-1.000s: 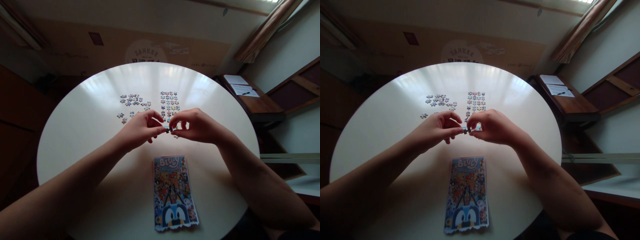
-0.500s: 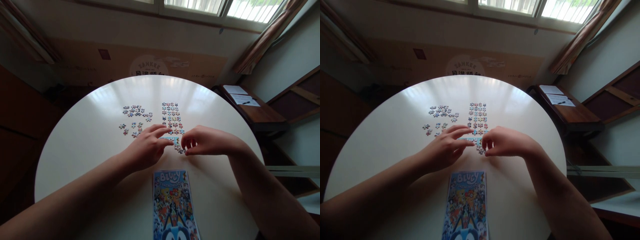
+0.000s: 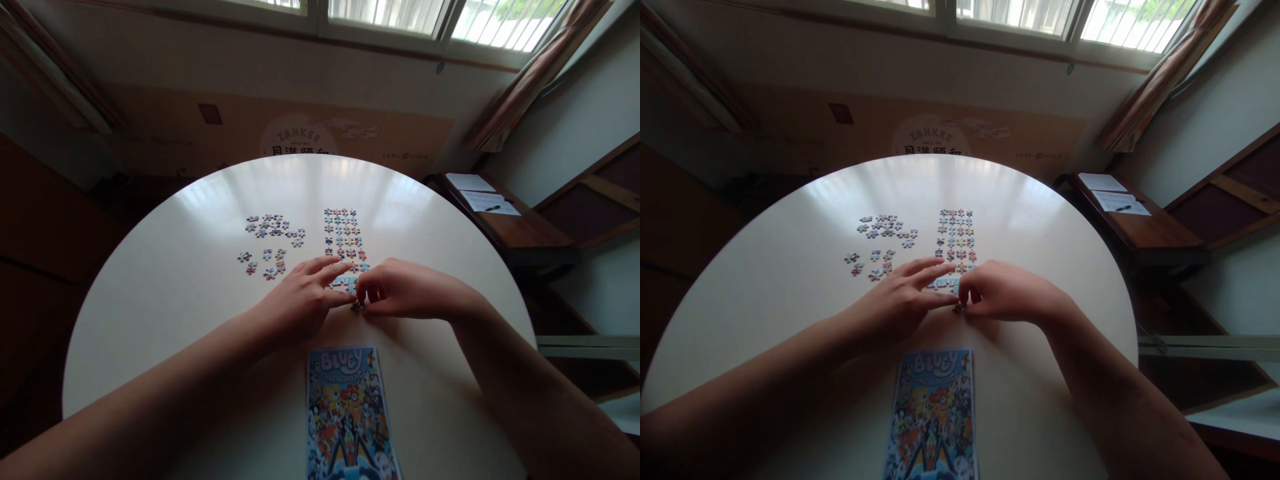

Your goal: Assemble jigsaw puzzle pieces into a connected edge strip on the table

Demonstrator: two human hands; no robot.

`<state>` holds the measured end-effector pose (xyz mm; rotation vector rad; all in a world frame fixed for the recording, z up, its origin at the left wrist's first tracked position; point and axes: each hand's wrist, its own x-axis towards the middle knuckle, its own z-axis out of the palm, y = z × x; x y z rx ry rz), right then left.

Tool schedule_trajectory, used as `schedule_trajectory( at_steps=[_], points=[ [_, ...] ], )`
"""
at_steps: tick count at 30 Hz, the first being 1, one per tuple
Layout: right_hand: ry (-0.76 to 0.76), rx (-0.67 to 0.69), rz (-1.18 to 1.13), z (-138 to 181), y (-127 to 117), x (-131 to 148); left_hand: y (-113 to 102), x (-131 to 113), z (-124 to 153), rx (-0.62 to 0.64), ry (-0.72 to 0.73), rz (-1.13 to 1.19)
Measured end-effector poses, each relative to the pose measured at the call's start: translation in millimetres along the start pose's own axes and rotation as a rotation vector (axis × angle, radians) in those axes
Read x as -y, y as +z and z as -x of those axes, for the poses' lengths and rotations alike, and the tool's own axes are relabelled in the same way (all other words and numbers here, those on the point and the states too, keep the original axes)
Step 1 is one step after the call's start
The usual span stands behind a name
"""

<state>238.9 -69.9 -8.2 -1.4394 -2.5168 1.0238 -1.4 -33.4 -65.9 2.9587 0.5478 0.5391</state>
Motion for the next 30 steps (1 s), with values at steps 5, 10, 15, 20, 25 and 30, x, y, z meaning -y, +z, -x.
schedule_trajectory(
  at_steps=[5, 10, 15, 20, 25, 30],
  points=[
    [0.023, -0.006, 0.004, -0.7, 0.0, -0.3, 5.1, 4.0, 0.9, 0.018, -0.001, 0.001],
    [0.046, -0.003, -0.03, -0.3, 0.9, -3.0, 4.0, 5.3, 0.6, 0.017, 0.006, 0.016],
    [0.039, -0.023, 0.003, 0.2, 0.4, -4.2, 4.0, 6.1, 0.1, 0.024, 0.016, 0.018],
    [0.07, -0.029, 0.025, -2.6, 1.1, -3.6, 7.0, 8.4, 0.4, 0.0, 0.025, 0.014],
    [0.069, -0.021, 0.022, -4.5, 3.2, -5.9, 8.3, 9.8, 0.7, 0.004, 0.037, 0.022],
    [0.087, -0.033, 0.035, -5.1, 4.3, -3.4, 5.2, 7.3, 0.8, 0.055, 0.037, 0.025]
  ],
)
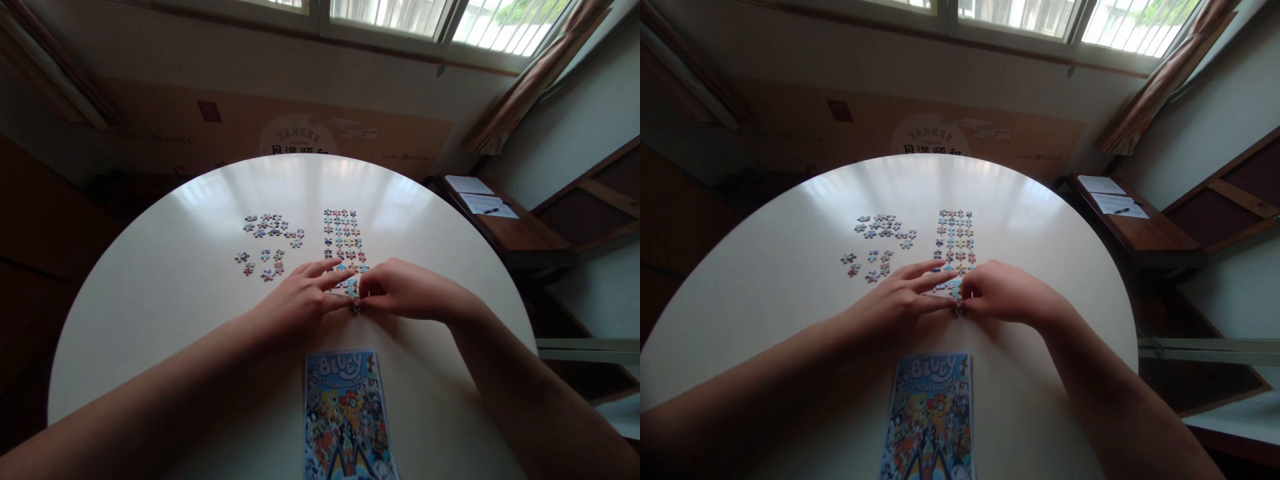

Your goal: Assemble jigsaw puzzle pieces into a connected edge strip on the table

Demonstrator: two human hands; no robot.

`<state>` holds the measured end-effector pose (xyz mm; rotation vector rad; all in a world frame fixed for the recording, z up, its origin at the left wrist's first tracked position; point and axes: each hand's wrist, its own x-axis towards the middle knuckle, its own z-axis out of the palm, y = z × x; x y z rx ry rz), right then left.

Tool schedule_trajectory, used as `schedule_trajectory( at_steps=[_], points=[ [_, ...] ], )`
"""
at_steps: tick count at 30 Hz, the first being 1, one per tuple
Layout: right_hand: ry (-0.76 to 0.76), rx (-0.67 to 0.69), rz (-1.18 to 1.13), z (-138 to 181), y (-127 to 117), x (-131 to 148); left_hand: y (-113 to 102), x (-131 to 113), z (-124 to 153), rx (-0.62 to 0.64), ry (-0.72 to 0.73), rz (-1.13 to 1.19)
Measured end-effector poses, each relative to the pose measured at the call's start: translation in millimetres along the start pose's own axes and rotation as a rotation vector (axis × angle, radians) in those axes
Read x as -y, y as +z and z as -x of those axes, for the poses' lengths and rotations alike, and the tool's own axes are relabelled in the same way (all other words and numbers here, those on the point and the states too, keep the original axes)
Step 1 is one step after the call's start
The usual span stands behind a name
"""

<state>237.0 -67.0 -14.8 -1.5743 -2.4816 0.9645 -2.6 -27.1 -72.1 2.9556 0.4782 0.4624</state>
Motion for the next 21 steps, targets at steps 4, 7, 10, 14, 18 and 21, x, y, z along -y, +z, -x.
schedule_trajectory(
  at_steps=[4, 7, 10, 14, 18, 21],
  points=[
    [0.007, -0.006, 0.003, 0, 1, 2, -5, -3, 1, -0.004, 0.013, -0.006],
    [0.021, -0.003, 0.002, -1, 2, 1, -9, -6, 1, -0.029, 0.074, -0.011],
    [0.043, 0.001, -0.005, -1, 3, 1, -11, -7, 1, -0.039, 0.139, -0.015],
    [0.059, -0.002, -0.015, -1, 1, 3, -13, -7, 0, -0.01, 0.17, 0.019],
    [0.073, 0.002, -0.034, 0, 1, 4, -15, -5, -1, 0.011, 0.171, 0.056],
    [0.079, 0.002, -0.042, -1, 1, 3, -16, -4, -2, 0.026, 0.183, 0.063]
  ],
)
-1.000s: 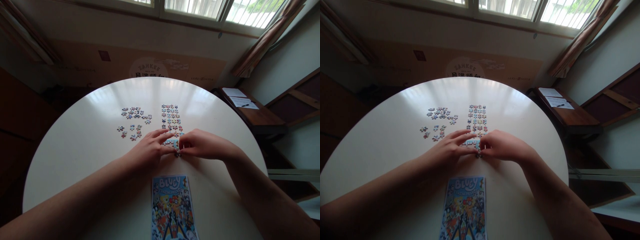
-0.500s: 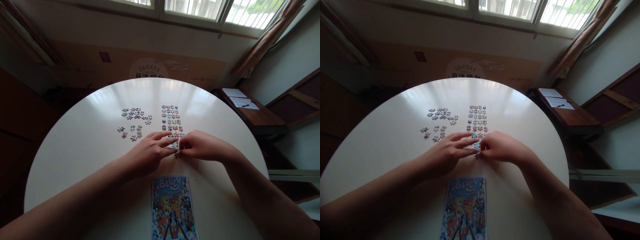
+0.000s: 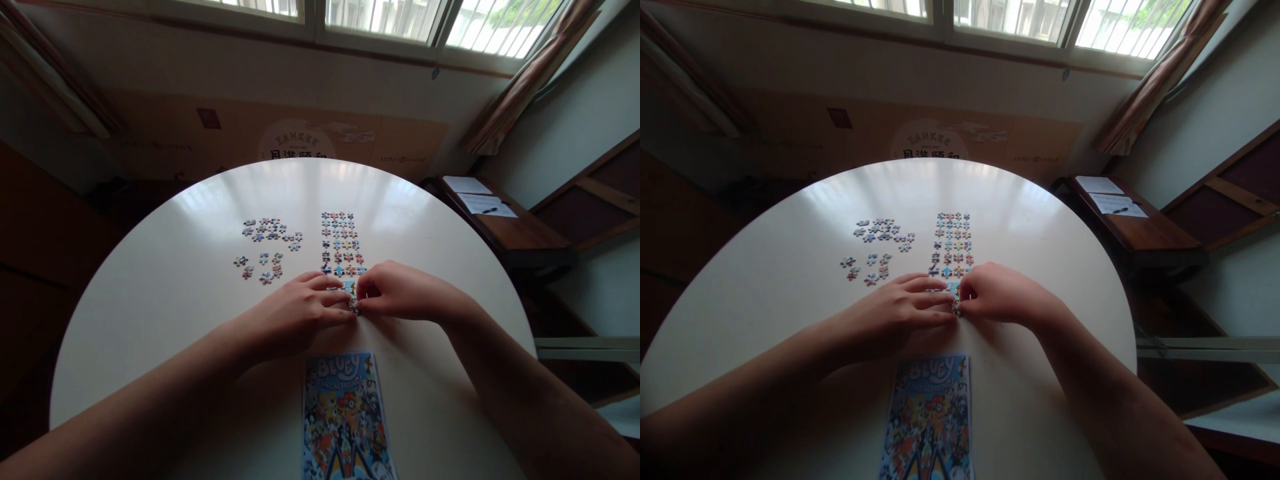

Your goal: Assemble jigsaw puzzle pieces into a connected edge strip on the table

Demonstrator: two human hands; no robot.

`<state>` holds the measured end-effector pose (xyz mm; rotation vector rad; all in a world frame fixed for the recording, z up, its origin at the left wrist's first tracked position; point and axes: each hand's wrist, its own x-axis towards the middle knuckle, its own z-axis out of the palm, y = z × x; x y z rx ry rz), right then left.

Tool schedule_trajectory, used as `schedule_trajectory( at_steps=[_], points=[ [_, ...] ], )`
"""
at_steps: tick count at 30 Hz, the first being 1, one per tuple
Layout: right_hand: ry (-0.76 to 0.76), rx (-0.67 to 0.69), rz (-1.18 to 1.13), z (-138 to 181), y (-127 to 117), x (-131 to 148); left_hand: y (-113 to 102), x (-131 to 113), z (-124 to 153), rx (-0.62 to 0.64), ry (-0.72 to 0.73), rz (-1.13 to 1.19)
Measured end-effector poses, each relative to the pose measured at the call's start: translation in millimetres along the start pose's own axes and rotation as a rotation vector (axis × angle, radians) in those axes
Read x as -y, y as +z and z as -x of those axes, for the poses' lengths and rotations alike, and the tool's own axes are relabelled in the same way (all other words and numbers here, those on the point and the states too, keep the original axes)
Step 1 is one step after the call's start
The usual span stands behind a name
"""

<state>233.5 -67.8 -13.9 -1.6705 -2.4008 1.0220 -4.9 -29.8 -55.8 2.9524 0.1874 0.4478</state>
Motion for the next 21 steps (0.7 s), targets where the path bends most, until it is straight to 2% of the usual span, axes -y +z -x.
schedule_trajectory(
  at_steps=[21],
  points=[
    [0.058, 0.01, -0.002, -2.7, 1.7, -1.4, 3.2, 0.8, -0.2, -0.012, -0.067, 0.058]
  ],
)
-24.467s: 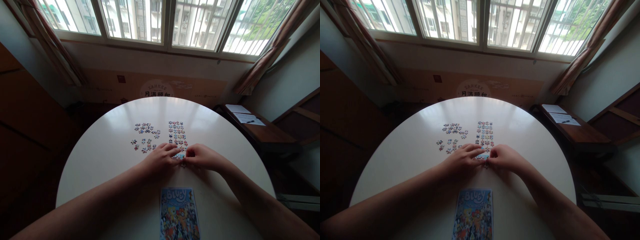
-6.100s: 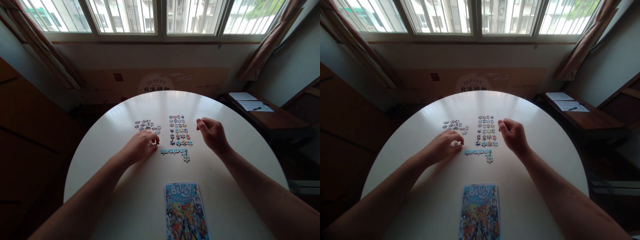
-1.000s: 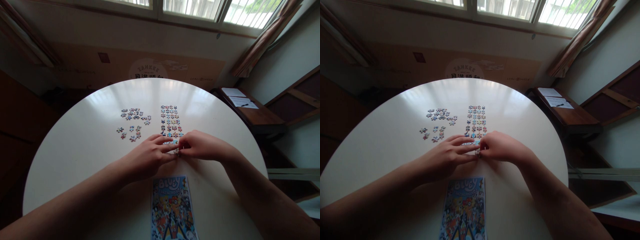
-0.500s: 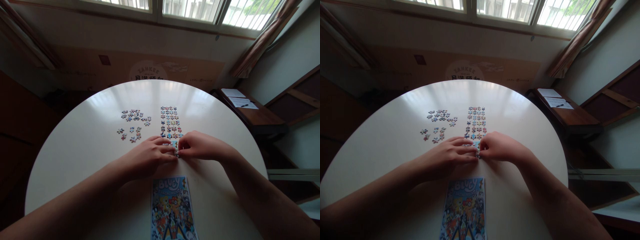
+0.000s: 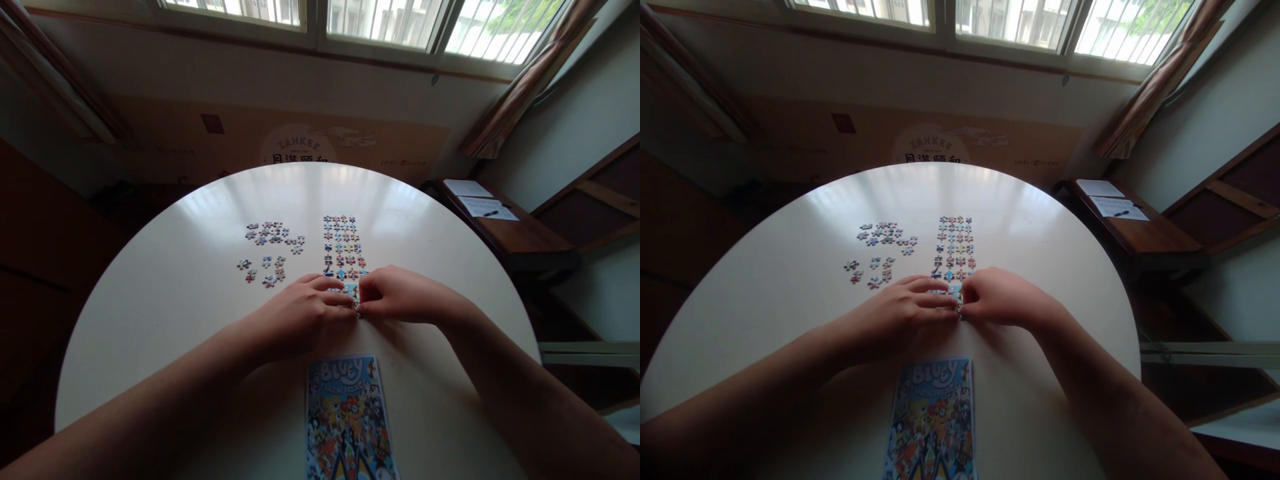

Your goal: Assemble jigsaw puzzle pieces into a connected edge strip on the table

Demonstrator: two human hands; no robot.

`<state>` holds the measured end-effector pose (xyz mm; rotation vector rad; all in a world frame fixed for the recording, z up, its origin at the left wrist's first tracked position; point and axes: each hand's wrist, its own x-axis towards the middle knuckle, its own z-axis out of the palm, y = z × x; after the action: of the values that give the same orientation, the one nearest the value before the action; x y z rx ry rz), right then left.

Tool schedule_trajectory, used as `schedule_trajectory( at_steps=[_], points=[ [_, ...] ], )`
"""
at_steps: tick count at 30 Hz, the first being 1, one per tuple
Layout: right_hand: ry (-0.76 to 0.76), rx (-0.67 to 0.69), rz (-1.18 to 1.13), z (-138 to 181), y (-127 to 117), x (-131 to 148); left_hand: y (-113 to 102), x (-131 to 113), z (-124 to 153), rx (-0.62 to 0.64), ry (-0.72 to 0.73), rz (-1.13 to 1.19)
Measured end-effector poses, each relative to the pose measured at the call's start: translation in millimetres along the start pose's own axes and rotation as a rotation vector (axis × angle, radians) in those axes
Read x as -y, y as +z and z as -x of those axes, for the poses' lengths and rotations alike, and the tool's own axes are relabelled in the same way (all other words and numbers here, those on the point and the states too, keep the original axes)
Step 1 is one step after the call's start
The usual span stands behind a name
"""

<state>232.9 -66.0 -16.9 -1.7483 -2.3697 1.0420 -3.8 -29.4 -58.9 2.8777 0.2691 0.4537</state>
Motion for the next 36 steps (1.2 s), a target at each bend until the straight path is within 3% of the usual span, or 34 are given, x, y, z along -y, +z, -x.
schedule_trajectory(
  at_steps=[7, 36],
  points=[
    [-0.069, 0.055, -0.032, -2.3, -3.1, -5.9, 0.9, 0.0, -1.9, -0.001, 0.001, 0.036],
    [-0.092, 0.057, 0.016, -0.4, -2.4, -6.2, 3.2, -3.7, -5.5, -0.029, 0.026, -0.006]
  ],
)
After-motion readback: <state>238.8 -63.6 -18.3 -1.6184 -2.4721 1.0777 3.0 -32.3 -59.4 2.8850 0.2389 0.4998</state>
